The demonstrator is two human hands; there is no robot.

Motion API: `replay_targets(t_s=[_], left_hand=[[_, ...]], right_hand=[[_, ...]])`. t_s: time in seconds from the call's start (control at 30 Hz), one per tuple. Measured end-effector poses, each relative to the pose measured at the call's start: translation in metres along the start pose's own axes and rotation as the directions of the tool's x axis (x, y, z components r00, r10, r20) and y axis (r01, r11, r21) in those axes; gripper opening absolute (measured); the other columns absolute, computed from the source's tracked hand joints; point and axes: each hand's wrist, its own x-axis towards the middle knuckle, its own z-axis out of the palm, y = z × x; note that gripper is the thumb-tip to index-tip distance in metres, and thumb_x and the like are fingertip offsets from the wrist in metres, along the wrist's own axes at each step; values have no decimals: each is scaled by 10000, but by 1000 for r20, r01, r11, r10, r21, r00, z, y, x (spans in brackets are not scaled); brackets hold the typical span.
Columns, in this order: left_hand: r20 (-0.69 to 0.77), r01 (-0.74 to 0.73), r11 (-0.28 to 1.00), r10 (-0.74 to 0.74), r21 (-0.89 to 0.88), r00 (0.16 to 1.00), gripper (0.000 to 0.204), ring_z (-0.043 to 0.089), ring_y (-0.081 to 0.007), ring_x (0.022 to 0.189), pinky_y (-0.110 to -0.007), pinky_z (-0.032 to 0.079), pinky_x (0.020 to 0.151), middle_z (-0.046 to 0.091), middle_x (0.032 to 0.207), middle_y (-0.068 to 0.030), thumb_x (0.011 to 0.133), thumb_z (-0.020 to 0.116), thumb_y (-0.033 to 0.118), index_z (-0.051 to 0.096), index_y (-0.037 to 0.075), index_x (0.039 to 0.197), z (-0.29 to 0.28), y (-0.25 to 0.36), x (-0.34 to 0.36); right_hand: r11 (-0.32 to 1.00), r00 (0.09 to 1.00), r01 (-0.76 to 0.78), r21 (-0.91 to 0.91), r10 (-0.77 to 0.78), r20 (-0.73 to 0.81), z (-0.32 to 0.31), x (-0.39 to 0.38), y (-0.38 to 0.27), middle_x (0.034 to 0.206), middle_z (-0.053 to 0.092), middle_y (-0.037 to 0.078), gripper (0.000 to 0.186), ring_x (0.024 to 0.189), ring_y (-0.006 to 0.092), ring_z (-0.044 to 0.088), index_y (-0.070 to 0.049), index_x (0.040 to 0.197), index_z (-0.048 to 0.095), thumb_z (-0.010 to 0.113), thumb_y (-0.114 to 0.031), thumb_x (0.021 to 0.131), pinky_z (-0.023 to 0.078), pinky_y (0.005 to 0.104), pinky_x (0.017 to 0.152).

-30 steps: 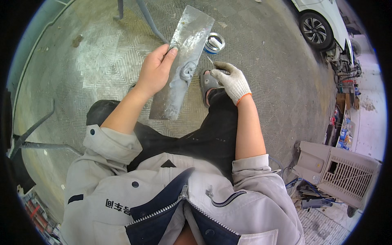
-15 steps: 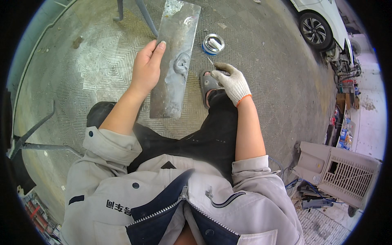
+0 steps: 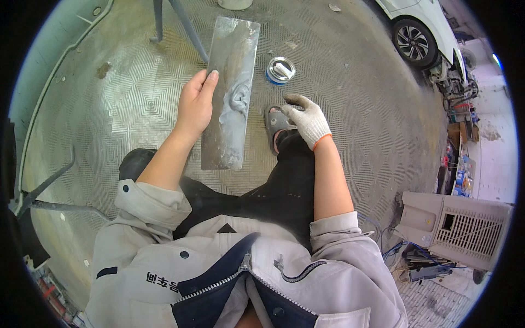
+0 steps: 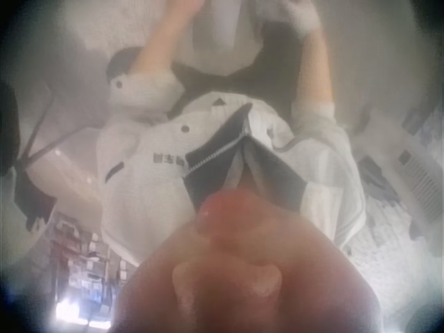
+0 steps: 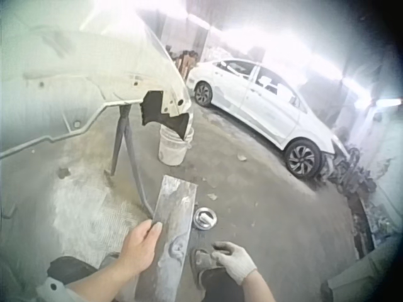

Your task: The person scoops body filler from a can and spreads it onto a metal plate using a putty knife. They then walk to a white car and apply the filler to a damaged area on the front bumper, smoothing it with the knife.

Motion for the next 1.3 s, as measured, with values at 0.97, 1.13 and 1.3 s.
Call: replay_targets(t_s=[0.97, 1.13, 1.3], left_hand=[[-179, 232, 896, -317, -379, 931, 366, 555, -134, 844, -332, 470, 772, 629, 955, -27, 1161, 565, 345, 681, -1, 1135, -10, -10, 2], [-347, -107, 988, 62, -114, 936, 397, 373, -71, 686, -311, 347, 625, 431, 723, 47, 1189, 525, 307, 558, 45, 893, -2, 0, -2], [-251, -181, 983, 183, 31, 950, 363, 415, -109, 644, -327, 373, 600, 490, 701, -13, 1175, 550, 268, 538, 32, 900, 15, 2, -16]], right_hand=[[748, 993, -5, 664, -77, 94, 44, -74, -32, 1135, 767, 115, 415, 903, 154, 725, 110, 1371, 651, 653, -105, 1016, 599, 300, 796], [965, 999, 11, 261, 2, -51, 67, -79, -15, 1007, 781, 88, 377, 869, 119, 688, 123, 1174, 745, 725, -222, 1024, 552, 291, 795], [980, 992, 58, 189, -36, -118, 69, -70, -18, 903, 772, 67, 329, 784, 108, 666, 97, 1072, 766, 728, -224, 1010, 542, 309, 725]])
